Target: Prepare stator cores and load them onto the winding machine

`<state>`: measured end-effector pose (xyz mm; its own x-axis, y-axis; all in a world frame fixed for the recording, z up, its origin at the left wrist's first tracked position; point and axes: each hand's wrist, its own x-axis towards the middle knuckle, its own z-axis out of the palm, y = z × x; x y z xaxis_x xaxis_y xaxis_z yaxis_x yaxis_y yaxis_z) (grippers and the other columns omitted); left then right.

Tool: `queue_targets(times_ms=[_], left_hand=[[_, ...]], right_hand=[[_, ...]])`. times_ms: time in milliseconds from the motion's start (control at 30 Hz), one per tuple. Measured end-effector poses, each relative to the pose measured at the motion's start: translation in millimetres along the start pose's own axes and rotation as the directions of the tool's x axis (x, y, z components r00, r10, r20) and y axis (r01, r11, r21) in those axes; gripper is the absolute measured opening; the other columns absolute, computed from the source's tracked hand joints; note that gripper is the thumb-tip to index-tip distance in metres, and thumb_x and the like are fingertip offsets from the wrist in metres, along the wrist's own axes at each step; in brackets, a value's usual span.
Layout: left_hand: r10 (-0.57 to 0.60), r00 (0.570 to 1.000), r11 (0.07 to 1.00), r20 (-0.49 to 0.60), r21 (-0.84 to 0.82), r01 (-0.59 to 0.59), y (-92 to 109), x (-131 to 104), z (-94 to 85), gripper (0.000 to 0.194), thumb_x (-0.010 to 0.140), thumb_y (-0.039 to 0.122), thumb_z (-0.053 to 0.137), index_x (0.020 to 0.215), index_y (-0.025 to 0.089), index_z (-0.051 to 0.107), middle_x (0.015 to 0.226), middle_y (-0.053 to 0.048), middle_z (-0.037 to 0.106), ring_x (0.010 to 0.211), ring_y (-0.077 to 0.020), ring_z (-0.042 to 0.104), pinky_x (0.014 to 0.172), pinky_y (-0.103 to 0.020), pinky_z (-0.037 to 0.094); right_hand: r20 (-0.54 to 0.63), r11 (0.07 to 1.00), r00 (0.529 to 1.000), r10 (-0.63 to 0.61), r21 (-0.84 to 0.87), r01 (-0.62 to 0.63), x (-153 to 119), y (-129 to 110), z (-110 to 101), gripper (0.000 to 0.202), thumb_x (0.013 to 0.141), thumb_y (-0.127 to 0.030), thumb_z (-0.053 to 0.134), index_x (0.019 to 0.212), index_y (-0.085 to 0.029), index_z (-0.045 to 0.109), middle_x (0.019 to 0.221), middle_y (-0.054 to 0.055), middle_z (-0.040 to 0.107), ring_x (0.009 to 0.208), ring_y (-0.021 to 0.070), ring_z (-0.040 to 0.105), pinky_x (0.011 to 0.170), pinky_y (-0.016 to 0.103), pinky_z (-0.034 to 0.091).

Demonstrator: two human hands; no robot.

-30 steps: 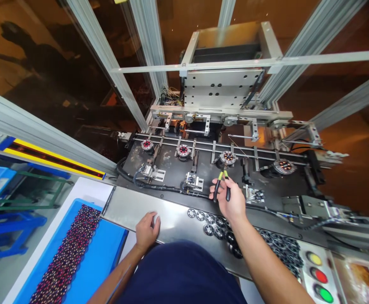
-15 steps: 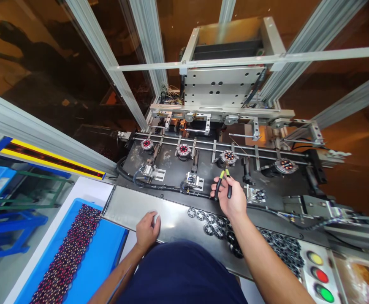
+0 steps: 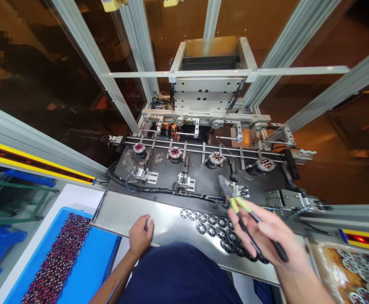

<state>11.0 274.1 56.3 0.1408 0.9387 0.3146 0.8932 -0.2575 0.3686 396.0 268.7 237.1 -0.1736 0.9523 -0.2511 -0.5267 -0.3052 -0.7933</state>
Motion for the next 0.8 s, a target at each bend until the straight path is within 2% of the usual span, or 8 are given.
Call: queue_targets(times_ms=[67,133,200,300,500,800], left_hand=[[0.005,1.000,1.000,-0.002,-0.003,-0.005,-1.3,-0.3,0.7,0.028,0.100,0.037,0.051,0.099,0.016,0.068,0.068,0.000,0.065,0.058,-0.0142,0.064,0.062,-0.026,0.051],[0.006,1.000,1.000,-0.006,-0.006,-0.006,-2.1,-0.2,1.3,0.028,0.100,0.038,0.051,0.099,0.016,0.068,0.067,0.000,0.064,0.058,-0.0143,0.064,0.062,-0.026,0.051],[0.006,1.000,1.000,-0.008,-0.006,-0.006,-2.4,0.2,1.5,0.028,0.100,0.039,0.051,0.098,0.017,0.069,0.067,0.000,0.064,0.058,-0.0145,0.064,0.062,-0.026,0.050],[0.005,1.000,1.000,-0.009,-0.001,-0.005,-2.2,0.7,1.0,0.029,0.100,0.040,0.051,0.098,0.017,0.069,0.065,0.001,0.063,0.058,-0.0146,0.064,0.061,-0.026,0.050],[0.000,1.000,1.000,-0.005,0.013,0.000,-2.4,0.9,0.7,0.029,0.099,0.041,0.051,0.098,0.018,0.069,0.065,0.001,0.064,0.058,-0.0149,0.065,0.061,-0.026,0.051],[-0.009,1.000,1.000,0.012,-0.004,0.009,-2.3,-0.1,1.8,0.029,0.100,0.041,0.052,0.099,0.017,0.068,0.066,0.001,0.063,0.058,-0.0147,0.064,0.063,-0.026,0.052]], right_hand=[[-0.186,0.998,0.981,-0.061,-0.039,0.054,0.5,-8.8,-31.7,0.052,0.082,-0.041,0.073,0.130,-0.023,0.066,0.098,0.008,0.068,0.057,0.0144,0.058,0.042,0.026,0.048],[-0.352,0.997,0.933,-0.074,-0.044,0.063,9.9,-12.0,-62.7,0.043,0.079,-0.037,0.074,0.119,-0.022,0.068,0.093,0.006,0.069,0.061,0.0171,0.062,0.044,0.028,0.052],[-0.441,0.998,0.895,-0.069,-0.033,0.061,21.4,-10.3,-88.3,0.034,0.078,-0.036,0.073,0.109,-0.022,0.068,0.090,0.005,0.070,0.064,0.0186,0.065,0.046,0.029,0.054],[-0.504,0.997,0.861,-0.069,-0.002,0.079,33.3,-3.5,-112.9,0.028,0.077,-0.039,0.068,0.101,-0.023,0.068,0.088,0.003,0.072,0.064,0.0181,0.066,0.047,0.028,0.054],[-0.535,0.993,0.843,-0.057,0.061,0.106,41.9,3.3,-130.9,0.026,0.078,-0.039,0.063,0.099,-0.024,0.066,0.086,0.003,0.072,0.063,0.0180,0.065,0.047,0.028,0.052],[-0.570,0.984,0.821,-0.046,0.113,0.134,46.2,-0.1,-132.4,0.026,0.073,-0.037,0.061,0.095,-0.023,0.065,0.083,0.002,0.071,0.061,0.0171,0.062,0.045,0.027,0.049]])
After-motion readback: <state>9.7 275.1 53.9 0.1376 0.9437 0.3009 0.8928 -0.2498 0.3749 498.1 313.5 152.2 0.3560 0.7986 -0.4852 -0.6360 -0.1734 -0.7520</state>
